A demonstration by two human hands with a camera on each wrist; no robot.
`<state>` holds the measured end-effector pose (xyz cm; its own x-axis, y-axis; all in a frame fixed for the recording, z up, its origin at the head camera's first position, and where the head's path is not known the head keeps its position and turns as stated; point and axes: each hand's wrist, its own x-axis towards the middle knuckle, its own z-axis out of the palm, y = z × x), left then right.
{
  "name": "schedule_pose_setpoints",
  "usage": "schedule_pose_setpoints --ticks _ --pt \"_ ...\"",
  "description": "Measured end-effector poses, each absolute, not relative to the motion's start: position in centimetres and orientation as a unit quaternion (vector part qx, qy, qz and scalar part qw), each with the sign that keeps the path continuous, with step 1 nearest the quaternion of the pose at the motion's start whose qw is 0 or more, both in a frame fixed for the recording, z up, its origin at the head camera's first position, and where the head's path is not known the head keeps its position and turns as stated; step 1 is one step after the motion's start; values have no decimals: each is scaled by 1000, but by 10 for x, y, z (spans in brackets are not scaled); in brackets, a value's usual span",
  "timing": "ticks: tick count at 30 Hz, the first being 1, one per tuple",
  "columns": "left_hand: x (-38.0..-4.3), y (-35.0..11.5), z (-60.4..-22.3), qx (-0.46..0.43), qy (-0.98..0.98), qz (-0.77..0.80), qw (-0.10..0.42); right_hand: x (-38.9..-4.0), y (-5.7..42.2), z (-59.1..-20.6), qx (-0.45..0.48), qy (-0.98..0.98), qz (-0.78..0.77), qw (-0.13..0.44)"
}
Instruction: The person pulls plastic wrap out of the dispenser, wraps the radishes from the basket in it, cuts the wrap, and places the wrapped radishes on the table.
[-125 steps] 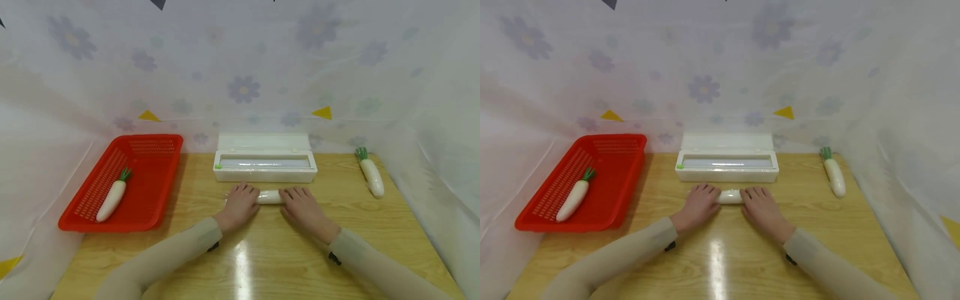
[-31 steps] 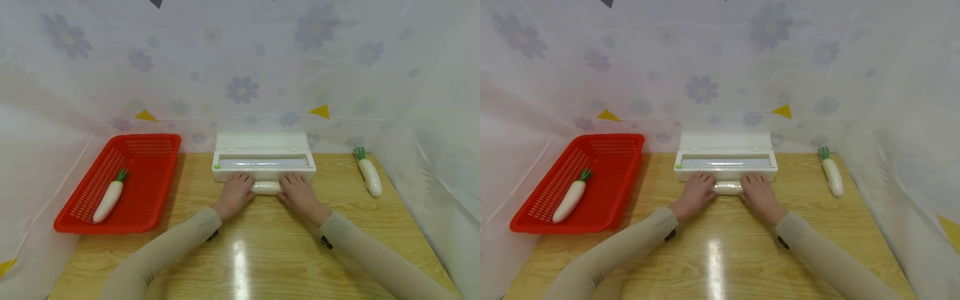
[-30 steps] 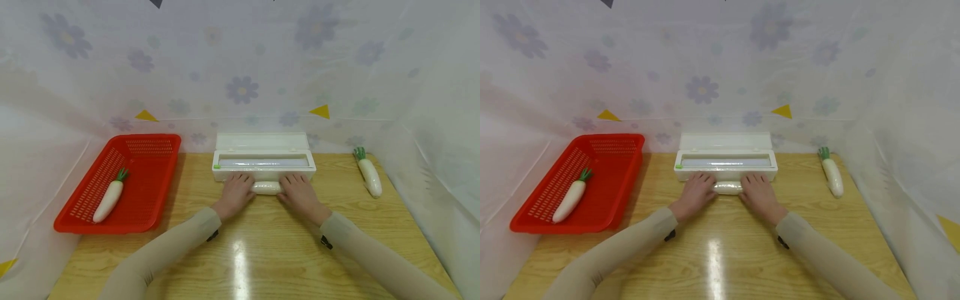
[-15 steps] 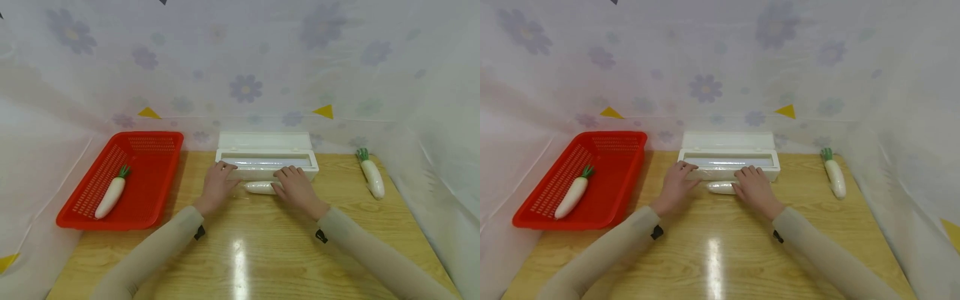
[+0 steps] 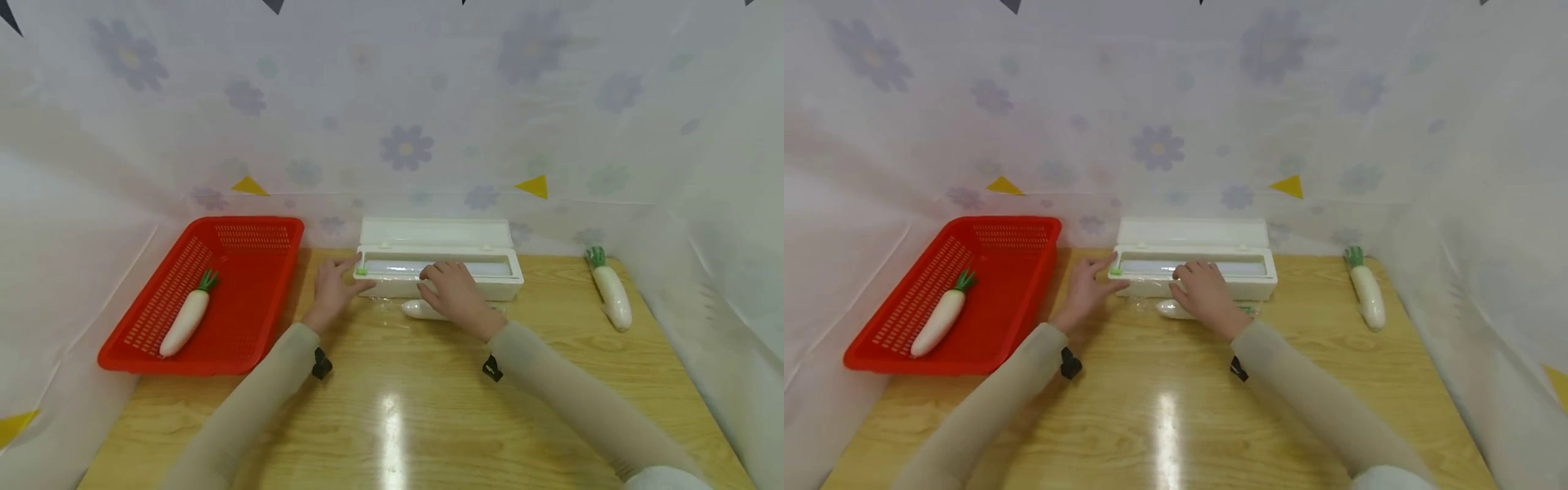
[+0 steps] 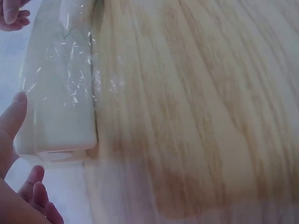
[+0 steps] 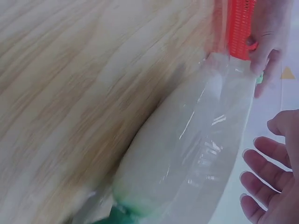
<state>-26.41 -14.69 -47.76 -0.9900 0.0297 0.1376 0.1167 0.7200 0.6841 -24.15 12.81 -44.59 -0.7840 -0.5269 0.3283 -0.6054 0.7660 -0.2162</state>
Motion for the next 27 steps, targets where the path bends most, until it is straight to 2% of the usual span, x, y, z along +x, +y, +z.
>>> schedule_pose_setpoints --ticks 4,9,21,27 --pt "-264 -147 -482 -40 -914 -401 43 -250 113 -449 314 -923 183 128" --pt "-264 -146 -484 -52 -907 -415 60 -260 92 -445 331 -911 207 132" --pt "-269 -149 -488 -70 -901 -420 83 -275 36 -436 297 -936 175 75" --pt "-270 -149 -487 -79 -895 -429 91 -283 20 -442 283 -946 141 69"
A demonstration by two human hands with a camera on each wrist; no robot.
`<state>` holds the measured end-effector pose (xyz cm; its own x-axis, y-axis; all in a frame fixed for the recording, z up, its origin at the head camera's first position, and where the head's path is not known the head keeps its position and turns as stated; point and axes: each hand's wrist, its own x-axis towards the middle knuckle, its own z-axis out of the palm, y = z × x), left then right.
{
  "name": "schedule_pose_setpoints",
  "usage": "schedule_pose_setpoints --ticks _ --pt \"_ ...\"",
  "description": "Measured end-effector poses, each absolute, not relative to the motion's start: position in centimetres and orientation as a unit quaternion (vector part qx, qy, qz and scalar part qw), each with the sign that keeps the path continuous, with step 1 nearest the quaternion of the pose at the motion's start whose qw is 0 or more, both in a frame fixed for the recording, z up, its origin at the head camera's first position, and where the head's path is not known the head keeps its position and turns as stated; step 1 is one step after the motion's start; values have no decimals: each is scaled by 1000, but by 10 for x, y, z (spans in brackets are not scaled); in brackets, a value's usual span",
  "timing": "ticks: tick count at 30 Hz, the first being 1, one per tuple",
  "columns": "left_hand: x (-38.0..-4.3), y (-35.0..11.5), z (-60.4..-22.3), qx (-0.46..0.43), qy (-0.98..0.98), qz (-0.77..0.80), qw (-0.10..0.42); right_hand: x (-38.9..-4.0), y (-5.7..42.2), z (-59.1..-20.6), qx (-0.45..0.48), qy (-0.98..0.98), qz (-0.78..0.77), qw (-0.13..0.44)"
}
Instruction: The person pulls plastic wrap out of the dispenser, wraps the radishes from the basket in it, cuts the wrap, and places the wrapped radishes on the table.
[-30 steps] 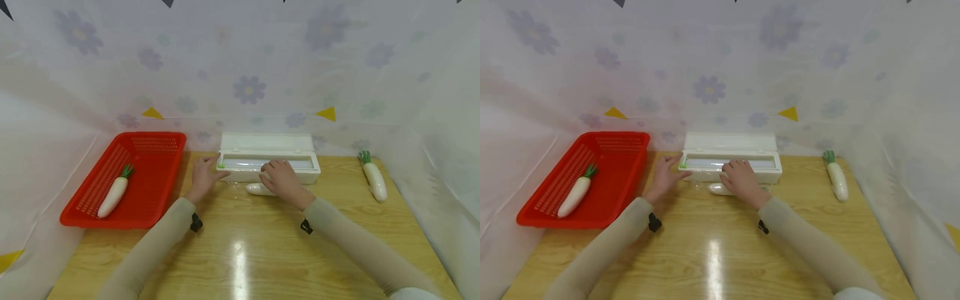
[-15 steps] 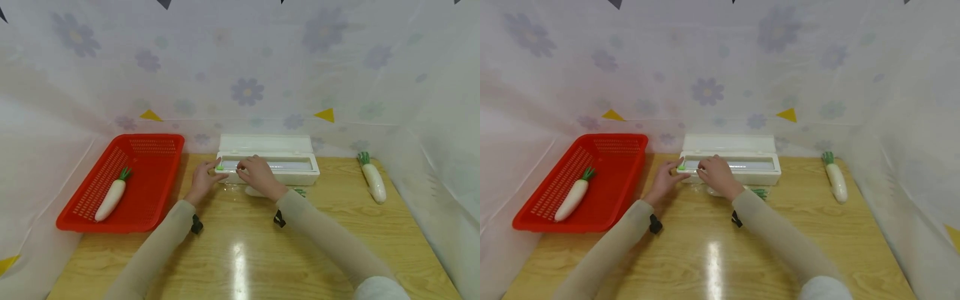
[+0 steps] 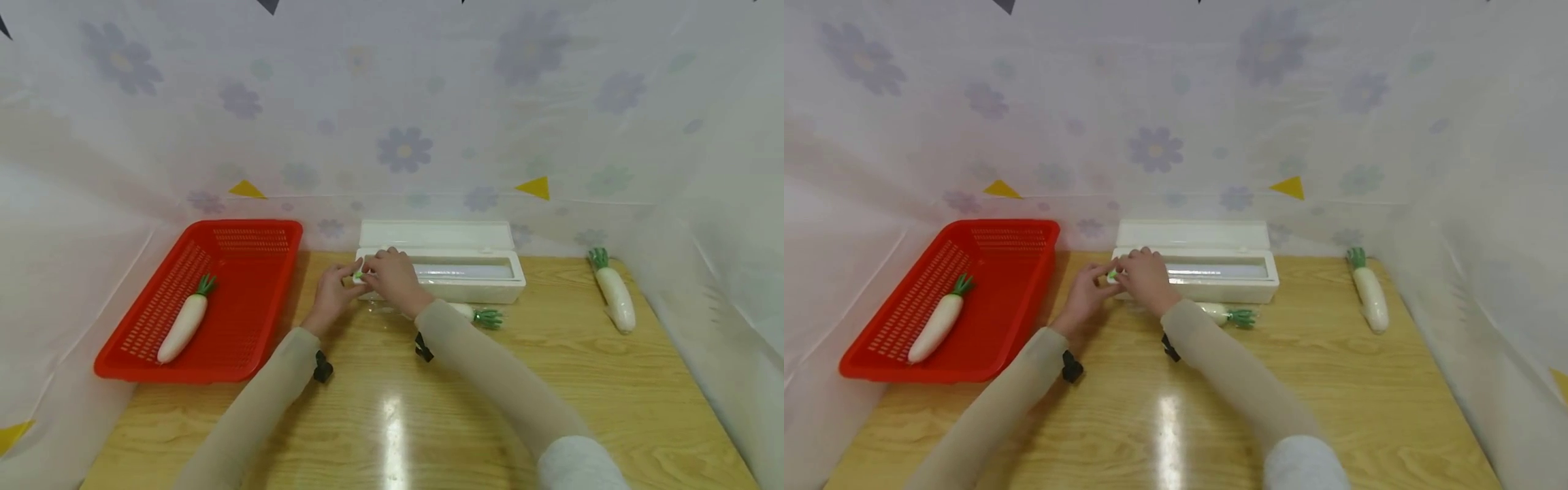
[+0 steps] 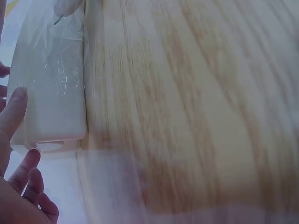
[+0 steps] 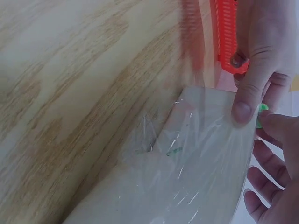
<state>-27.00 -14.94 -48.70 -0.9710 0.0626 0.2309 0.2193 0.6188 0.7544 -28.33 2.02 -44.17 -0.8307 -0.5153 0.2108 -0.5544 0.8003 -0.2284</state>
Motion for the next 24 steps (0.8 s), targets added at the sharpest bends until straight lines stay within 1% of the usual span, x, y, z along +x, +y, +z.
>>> schedule_pose_setpoints --ticks 6,9,16,24 --pt "-271 -149 -488 -85 -893 -430 96 -285 18 -439 283 -948 129 68" --pt "-270 -150 -488 -84 -894 -431 85 -283 19 -438 284 -948 125 63" --pt "-269 -153 -487 -78 -889 -446 65 -283 23 -441 280 -946 143 81" --pt "-270 -153 -484 -90 -894 -433 67 -282 30 -442 280 -945 148 86"
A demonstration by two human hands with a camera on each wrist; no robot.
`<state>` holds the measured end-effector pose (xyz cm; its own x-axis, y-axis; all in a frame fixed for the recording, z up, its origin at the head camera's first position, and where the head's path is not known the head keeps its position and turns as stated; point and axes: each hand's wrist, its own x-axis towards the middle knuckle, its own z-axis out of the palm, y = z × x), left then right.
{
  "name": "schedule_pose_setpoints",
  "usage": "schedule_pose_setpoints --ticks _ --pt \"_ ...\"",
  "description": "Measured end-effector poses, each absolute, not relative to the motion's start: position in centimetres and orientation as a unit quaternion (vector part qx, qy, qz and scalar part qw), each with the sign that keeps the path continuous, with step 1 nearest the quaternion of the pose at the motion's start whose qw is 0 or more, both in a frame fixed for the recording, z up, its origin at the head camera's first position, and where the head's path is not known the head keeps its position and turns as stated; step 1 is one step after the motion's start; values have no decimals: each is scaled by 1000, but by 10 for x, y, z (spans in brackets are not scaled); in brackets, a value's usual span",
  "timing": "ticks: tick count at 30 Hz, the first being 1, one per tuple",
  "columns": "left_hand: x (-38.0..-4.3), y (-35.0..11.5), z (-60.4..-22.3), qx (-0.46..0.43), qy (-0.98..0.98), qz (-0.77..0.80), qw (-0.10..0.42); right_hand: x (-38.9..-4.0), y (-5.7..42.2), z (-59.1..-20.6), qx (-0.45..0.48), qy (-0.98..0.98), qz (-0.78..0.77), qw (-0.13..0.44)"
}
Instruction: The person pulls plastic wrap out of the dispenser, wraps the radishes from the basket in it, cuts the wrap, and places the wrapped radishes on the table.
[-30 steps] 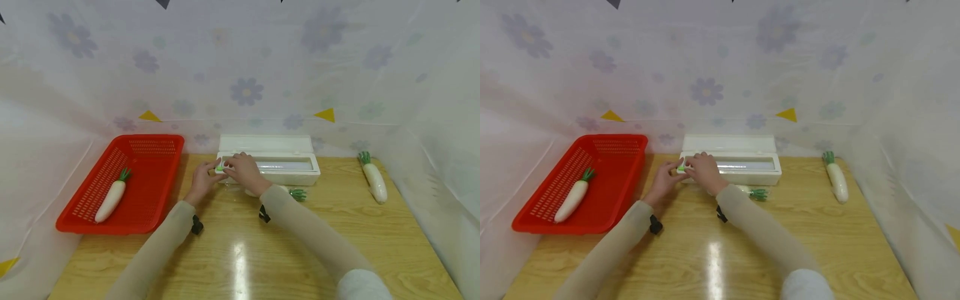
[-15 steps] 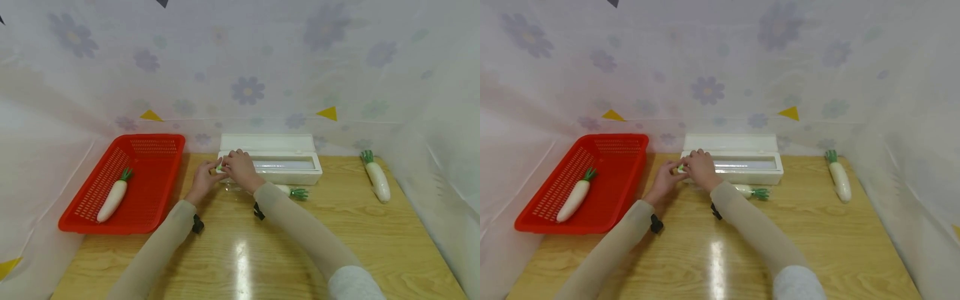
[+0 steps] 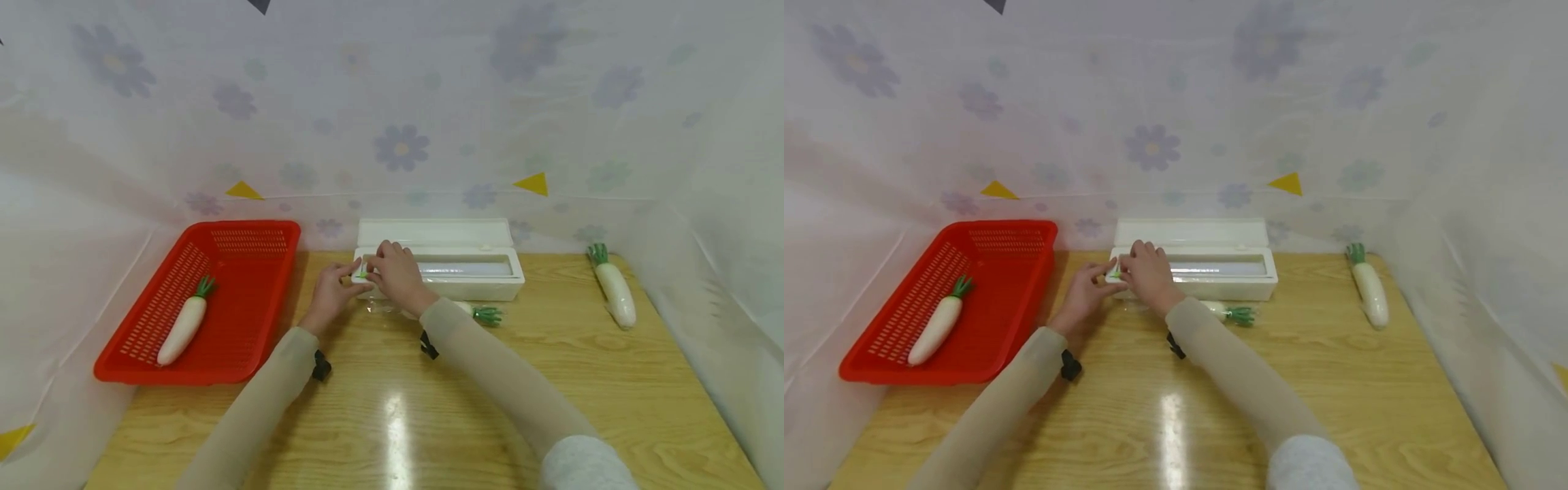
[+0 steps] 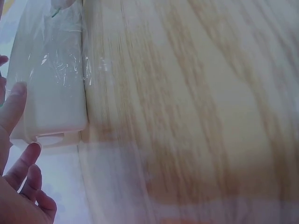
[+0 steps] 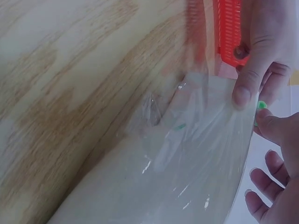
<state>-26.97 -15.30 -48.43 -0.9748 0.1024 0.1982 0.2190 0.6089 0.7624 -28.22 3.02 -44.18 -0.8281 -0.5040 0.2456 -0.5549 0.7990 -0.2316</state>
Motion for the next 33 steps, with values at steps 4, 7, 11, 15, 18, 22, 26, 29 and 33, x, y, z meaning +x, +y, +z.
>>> schedule_pose_setpoints --ticks 4,7,11,15,18,22,26,29,33 --pt "-269 -152 -486 -87 -894 -434 69 -281 36 -441 281 -945 140 88" --pt "-270 -152 -485 -82 -896 -432 66 -282 43 -440 280 -946 137 89" --pt "-270 -152 -483 -81 -901 -422 65 -284 55 -437 279 -946 139 85" --pt "-269 -152 -482 -79 -904 -416 62 -284 69 -436 278 -946 146 78" --pt "-268 -151 -482 -75 -904 -417 59 -283 82 -437 279 -945 151 79" --pt "-267 -151 -482 -72 -907 -411 58 -282 100 -438 280 -944 154 86" --pt "-267 -150 -484 -70 -910 -404 60 -282 123 -439 281 -943 156 90" --pt "-267 -150 -484 -71 -910 -402 66 -281 142 -437 279 -943 159 82" --pt "-267 -150 -484 -76 -910 -402 73 -277 166 -432 274 -947 151 71"
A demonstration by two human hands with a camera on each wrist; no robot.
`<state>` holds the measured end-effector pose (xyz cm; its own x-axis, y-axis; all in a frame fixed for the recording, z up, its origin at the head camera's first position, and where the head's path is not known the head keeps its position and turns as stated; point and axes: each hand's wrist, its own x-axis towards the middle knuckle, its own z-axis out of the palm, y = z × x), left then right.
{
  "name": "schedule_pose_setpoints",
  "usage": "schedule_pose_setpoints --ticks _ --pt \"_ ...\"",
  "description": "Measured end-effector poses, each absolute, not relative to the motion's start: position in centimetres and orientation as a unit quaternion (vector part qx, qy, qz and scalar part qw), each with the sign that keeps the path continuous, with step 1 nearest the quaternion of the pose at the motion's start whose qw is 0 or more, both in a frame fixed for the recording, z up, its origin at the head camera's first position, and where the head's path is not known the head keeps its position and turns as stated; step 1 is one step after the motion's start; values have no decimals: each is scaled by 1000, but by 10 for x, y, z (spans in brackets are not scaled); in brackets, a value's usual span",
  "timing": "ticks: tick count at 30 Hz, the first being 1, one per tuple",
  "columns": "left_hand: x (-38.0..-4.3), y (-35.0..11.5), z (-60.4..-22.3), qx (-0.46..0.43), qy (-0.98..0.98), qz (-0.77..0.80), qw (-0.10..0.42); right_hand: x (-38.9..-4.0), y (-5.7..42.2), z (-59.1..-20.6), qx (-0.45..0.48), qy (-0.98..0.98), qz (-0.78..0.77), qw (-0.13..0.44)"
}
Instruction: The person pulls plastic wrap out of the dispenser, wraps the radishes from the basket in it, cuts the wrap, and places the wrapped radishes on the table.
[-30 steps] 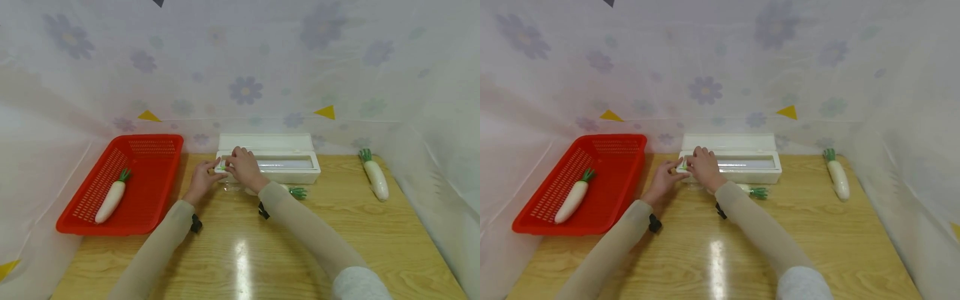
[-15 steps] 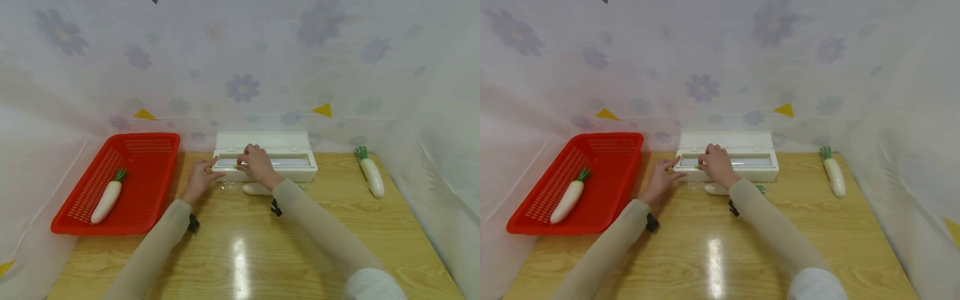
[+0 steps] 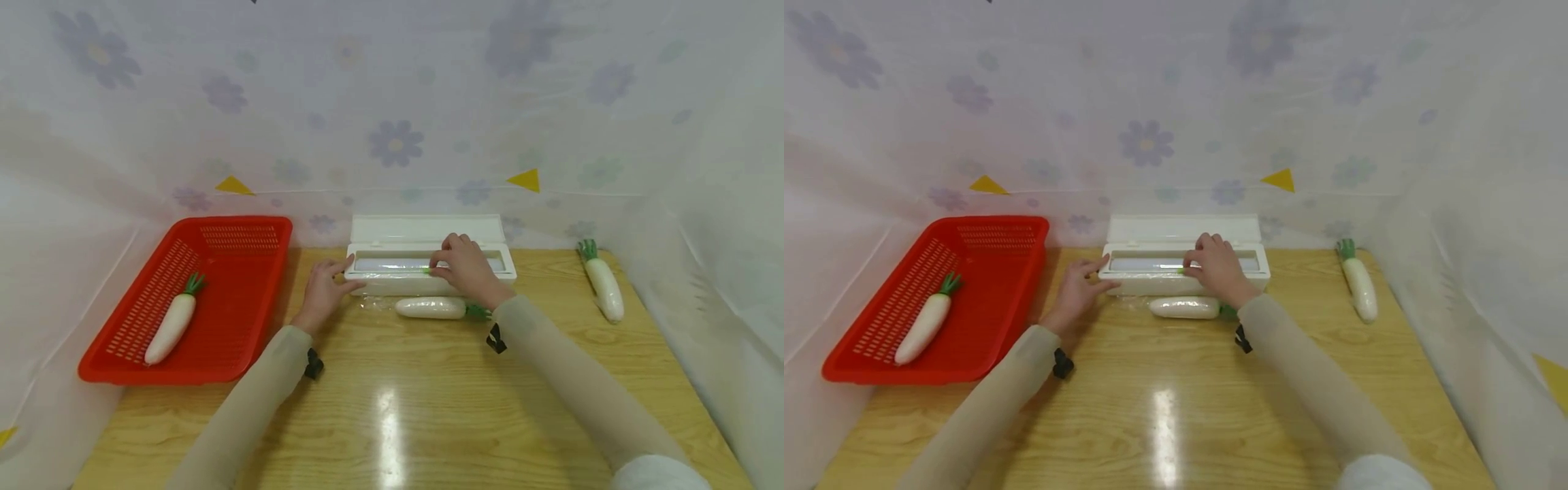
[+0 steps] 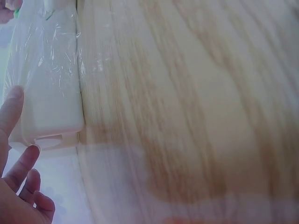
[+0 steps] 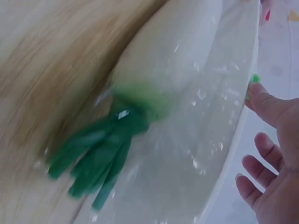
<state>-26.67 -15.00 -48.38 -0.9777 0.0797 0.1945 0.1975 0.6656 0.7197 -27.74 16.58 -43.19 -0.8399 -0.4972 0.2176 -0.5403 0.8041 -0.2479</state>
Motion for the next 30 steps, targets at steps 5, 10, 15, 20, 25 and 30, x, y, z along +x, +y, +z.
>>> schedule_pose_setpoints --ticks 5,10,15,20,25,30 --pt "-267 -150 -483 -79 -911 -398 75 -275 192 -429 274 -948 142 80" --pt "-266 -151 -484 -76 -907 -409 68 -274 221 -430 289 -942 130 109" --pt "-266 -151 -484 -69 -909 -405 64 -273 247 -428 315 -932 100 149" --pt "-266 -149 -481 -70 -910 -405 61 -272 261 -426 338 -920 81 180" --pt "-265 -149 -480 -73 -911 -402 62 -271 278 -425 330 -924 82 175" --pt "-265 -149 -480 -68 -910 -404 58 -269 292 -425 311 -934 91 152"
